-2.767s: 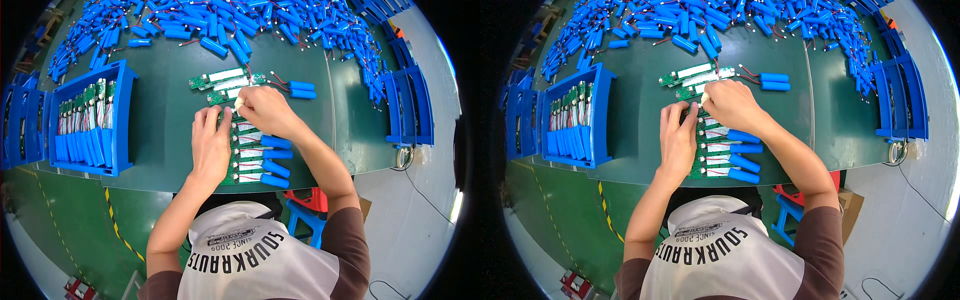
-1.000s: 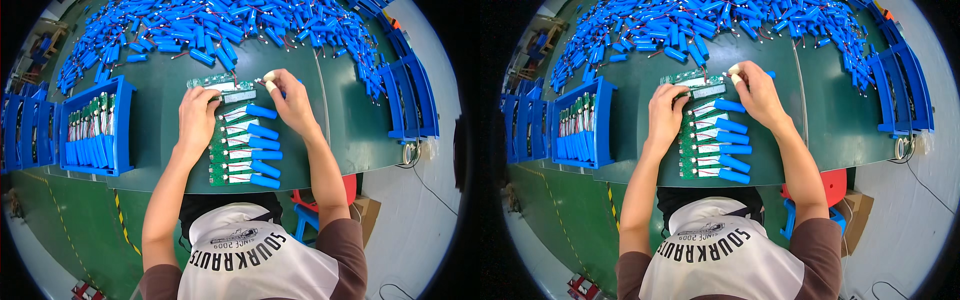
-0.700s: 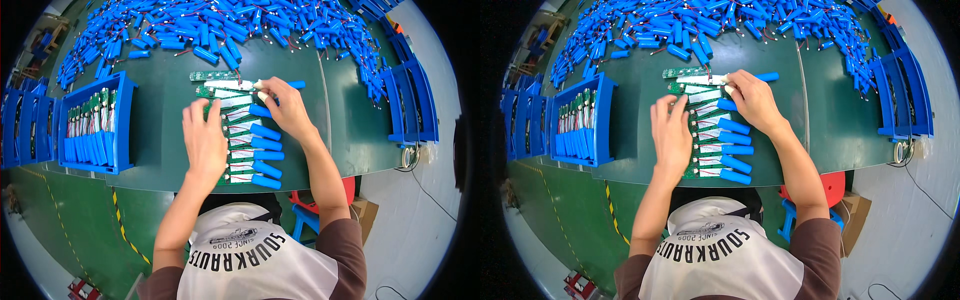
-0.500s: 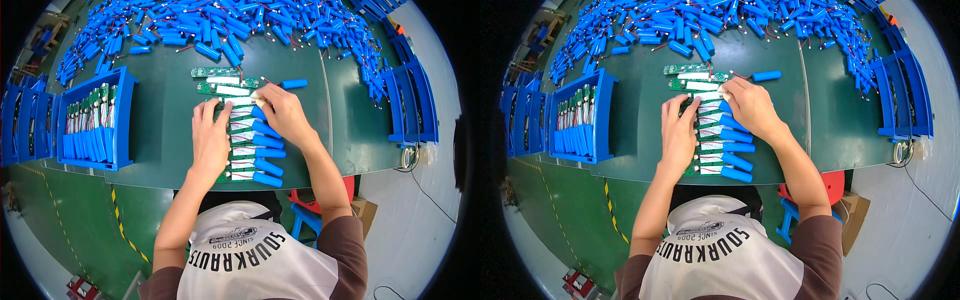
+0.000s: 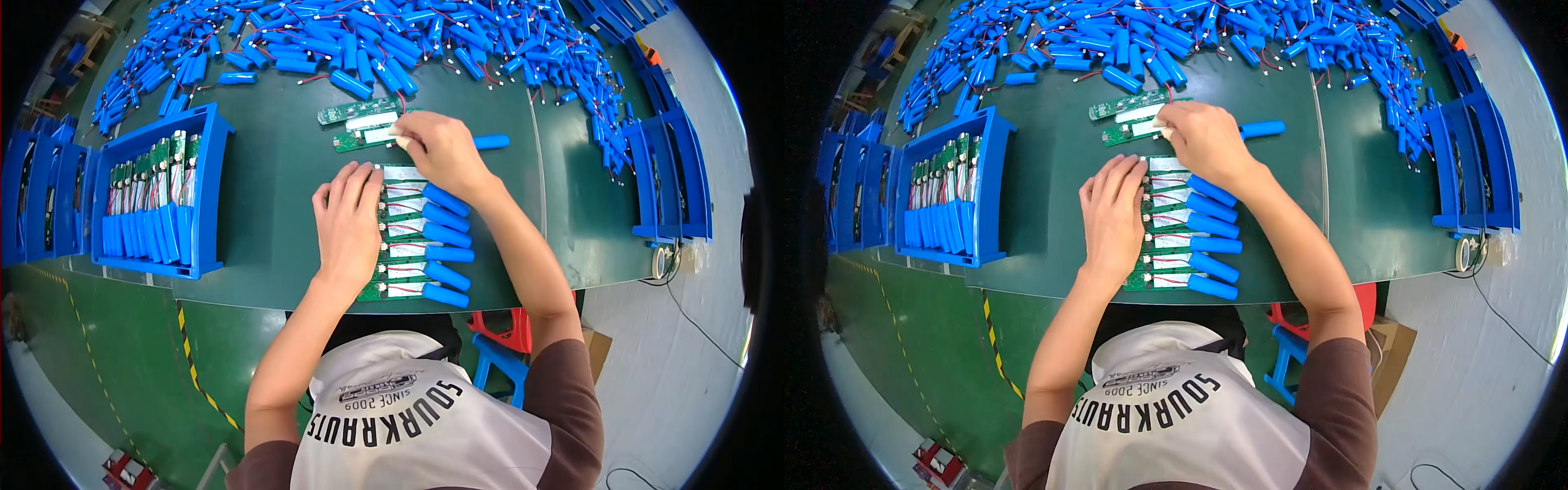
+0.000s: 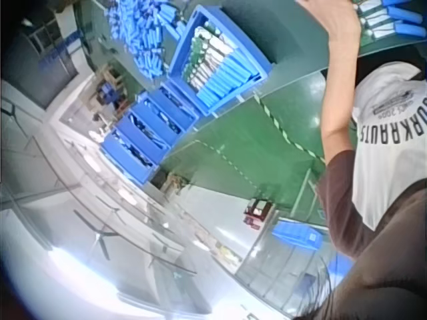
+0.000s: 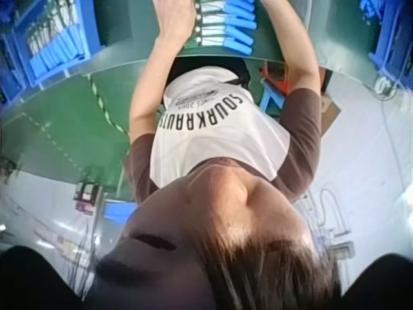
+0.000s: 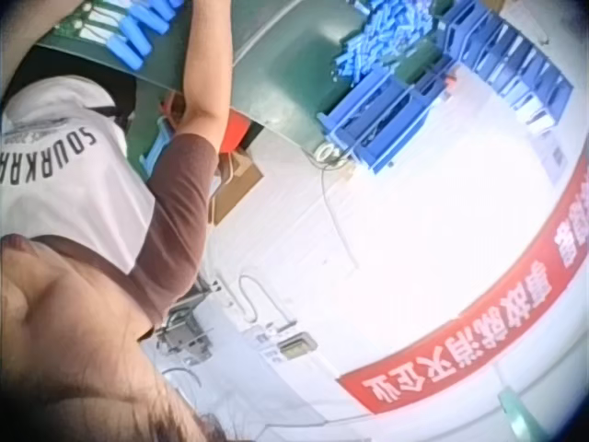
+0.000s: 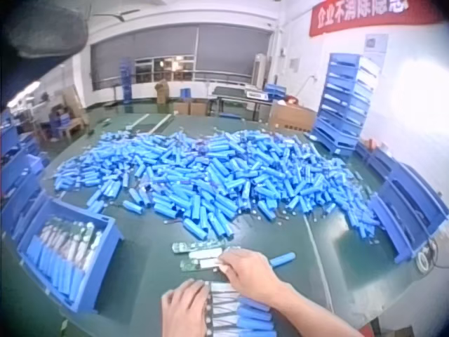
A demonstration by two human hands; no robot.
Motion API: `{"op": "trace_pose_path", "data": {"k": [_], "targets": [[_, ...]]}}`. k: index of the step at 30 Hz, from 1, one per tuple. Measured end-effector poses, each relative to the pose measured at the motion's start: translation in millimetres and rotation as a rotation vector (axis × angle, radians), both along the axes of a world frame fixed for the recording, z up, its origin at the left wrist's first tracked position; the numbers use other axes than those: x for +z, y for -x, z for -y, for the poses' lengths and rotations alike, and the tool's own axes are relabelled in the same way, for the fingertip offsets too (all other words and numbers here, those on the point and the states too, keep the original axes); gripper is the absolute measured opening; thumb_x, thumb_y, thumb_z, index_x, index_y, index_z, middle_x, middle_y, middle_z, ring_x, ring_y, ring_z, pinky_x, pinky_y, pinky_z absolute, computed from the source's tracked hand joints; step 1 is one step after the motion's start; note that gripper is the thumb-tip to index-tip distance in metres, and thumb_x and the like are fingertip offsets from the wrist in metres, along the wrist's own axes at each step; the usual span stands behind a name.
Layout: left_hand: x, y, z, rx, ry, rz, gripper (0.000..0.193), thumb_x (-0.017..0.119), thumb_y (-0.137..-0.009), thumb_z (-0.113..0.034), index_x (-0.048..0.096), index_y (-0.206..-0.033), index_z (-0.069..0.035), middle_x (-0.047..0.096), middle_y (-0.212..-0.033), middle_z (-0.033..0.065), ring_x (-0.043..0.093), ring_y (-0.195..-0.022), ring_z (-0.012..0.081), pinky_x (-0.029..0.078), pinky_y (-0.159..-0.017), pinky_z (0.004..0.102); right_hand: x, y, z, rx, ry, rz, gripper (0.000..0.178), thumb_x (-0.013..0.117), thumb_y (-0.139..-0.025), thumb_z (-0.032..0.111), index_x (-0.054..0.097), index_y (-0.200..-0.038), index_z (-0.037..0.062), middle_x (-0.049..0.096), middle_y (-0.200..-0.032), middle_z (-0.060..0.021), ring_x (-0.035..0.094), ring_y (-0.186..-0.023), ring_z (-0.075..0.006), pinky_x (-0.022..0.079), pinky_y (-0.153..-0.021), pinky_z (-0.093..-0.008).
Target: The person aligns battery packs, connects their wire connectors to circuit boards, and places the assembled units into a blue storage crate by hand before connecting more batteries to circuit boards.
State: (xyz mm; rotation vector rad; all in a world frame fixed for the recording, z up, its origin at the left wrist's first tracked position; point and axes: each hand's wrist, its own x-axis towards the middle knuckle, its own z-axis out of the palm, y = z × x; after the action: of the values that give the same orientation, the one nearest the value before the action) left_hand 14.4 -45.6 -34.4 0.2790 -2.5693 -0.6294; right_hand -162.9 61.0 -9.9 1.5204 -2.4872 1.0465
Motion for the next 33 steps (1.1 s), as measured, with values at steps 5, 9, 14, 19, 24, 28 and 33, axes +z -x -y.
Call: {"op": "trace_pose_path", "data": {"k": [5, 9, 14, 19, 24, 28, 33], "targets": [[3, -4, 0, 0.019, 0.113, 0.041, 0.036, 0.066, -0.091, -0.002, 0.067, -0.126, -0.006, 0.061, -0.132, 0.0065, 0.054, -0.126, 0.0265, 0.039, -0.103, 0.0464, 5, -8, -10, 0.082, -0.092, -0.064, 0.009, 0.066, -0.088, 0.005, 0.068, -0.097, 0.0017, 0.065, -0.087, -0.0144, 0.065, -0.081, -0.035, 0.052, -0.072, -0.0448], [5, -4, 2, 0.011, 0.063, 0.037, 0.036, 0.068, -0.089, -0.002, 0.067, -0.126, -0.006, 0.061, -0.129, 0.0071, 0.054, -0.122, 0.0282, 0.04, -0.101, 0.0454, 7, -19, -11, 0.019, -0.142, -0.22, 0.006, 0.065, -0.089, 0.007, 0.064, -0.092, 0.0025, 0.061, -0.085, -0.0132, 0.063, -0.081, -0.034, 0.051, -0.071, -0.0465], [3, -4, 7, 0.026, -0.111, -0.044, 0.035, 0.07, -0.088, -0.003, 0.067, -0.123, -0.003, 0.061, -0.126, 0.0085, 0.054, -0.12, 0.0303, 0.04, -0.099, 0.045, 19, -24, -5, 0.137, -0.11, -0.043, 0.007, 0.066, -0.087, 0.007, 0.06, -0.088, 0.0033, 0.06, -0.083, -0.0108, 0.063, -0.078, -0.0318, 0.05, -0.067, -0.0442], [7, -2, 6, 0.025, -0.08, -0.008, 0.033, 0.07, -0.088, -0.002, 0.067, -0.122, -0.001, 0.061, -0.125, 0.0091, 0.054, -0.12, 0.03, 0.041, -0.098, 0.0451, 9, -26, 2, 0.113, -0.16, -0.075, 0.007, 0.068, -0.083, 0.007, 0.062, -0.086, 0.0037, 0.06, -0.076, -0.0097, 0.062, -0.07, -0.03, 0.049, -0.062, -0.0426], [9, -3, 16, -0.023, -0.097, 0.025, 0.032, 0.07, -0.088, 0.0, 0.068, -0.12, 0.001, 0.062, -0.123, 0.0099, 0.055, -0.117, 0.0302, 0.042, -0.097, 0.0444, 18, -26, 0, 0.116, -0.225, 0.231, 0.006, 0.066, -0.083, 0.006, 0.063, -0.083, 0.001, 0.062, -0.07, -0.0118, 0.062, -0.064, -0.0307, 0.046, -0.059, -0.042], [6, -1, 15, -0.049, -0.054, 0.006, 0.032, 0.07, -0.087, 0.002, 0.069, -0.119, 0.002, 0.063, -0.121, 0.0105, 0.056, -0.115, 0.0302, 0.044, -0.094, 0.0445, 19, -22, 6, 0.09, -0.264, 0.312, 0.007, 0.066, -0.083, 0.006, 0.063, -0.083, 0.0004, 0.062, -0.068, -0.013, 0.063, -0.064, -0.0315, 0.046, -0.058, -0.0429], [6, -1, 15, -0.043, -0.031, -0.003, 0.032, 0.07, -0.086, 0.003, 0.069, -0.119, 0.002, 0.062, -0.12, 0.0105, 0.056, -0.114, 0.0299, 0.044, -0.094, 0.0448, 16, -29, 8, 0.042, -0.252, 0.138, 0.006, 0.065, -0.084, 0.006, 0.063, -0.084, 0.0002, 0.063, -0.069, -0.0149, 0.063, -0.065, -0.0345, 0.046, -0.059, -0.045]]}}
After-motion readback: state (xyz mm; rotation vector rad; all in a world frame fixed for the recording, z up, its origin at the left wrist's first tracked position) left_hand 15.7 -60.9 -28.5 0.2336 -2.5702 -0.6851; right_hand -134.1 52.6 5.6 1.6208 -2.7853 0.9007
